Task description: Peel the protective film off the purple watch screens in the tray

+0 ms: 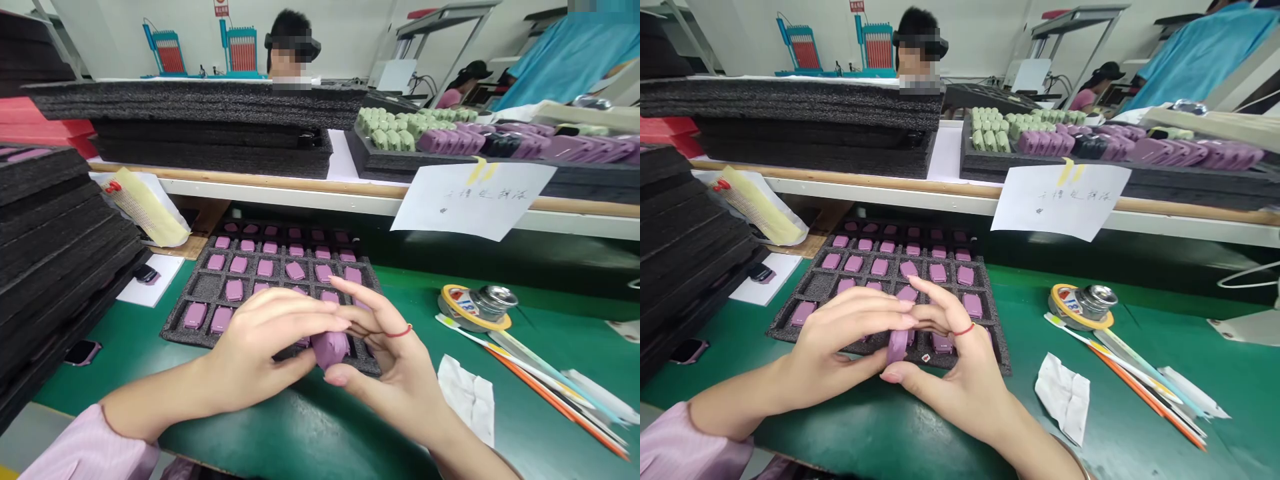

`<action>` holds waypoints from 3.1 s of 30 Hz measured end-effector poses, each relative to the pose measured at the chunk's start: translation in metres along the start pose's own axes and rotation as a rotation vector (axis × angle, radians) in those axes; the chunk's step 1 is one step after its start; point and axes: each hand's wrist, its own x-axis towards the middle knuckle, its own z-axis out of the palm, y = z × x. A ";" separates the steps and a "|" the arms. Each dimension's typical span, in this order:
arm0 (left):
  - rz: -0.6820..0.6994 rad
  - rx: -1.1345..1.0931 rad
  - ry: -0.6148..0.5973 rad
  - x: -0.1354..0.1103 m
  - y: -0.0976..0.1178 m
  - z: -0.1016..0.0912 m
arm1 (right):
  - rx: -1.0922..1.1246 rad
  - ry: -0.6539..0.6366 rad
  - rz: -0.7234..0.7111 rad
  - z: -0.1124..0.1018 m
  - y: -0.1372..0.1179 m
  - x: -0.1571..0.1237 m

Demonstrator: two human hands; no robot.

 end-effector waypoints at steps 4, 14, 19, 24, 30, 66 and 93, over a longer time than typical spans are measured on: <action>-0.136 0.005 -0.033 -0.004 0.000 0.002 | -0.071 0.083 -0.041 0.001 -0.001 -0.001; -0.571 -0.541 -0.249 0.000 0.002 -0.003 | -0.352 0.148 -0.228 0.003 0.006 -0.005; -0.645 -0.641 -0.248 0.003 0.003 -0.003 | -0.410 0.162 -0.291 0.003 0.009 -0.003; -0.677 -0.669 -0.237 0.004 0.003 -0.003 | -0.450 0.159 -0.327 0.003 0.009 -0.003; -0.654 -0.678 -0.222 0.003 -0.004 0.000 | -0.470 0.085 -0.351 0.003 0.010 -0.001; -0.637 0.348 -0.129 -0.101 -0.136 -0.079 | -0.652 -0.034 -0.342 -0.026 0.009 0.015; -0.754 0.631 -0.005 -0.112 -0.129 -0.069 | -1.069 -0.279 0.412 -0.072 0.067 0.027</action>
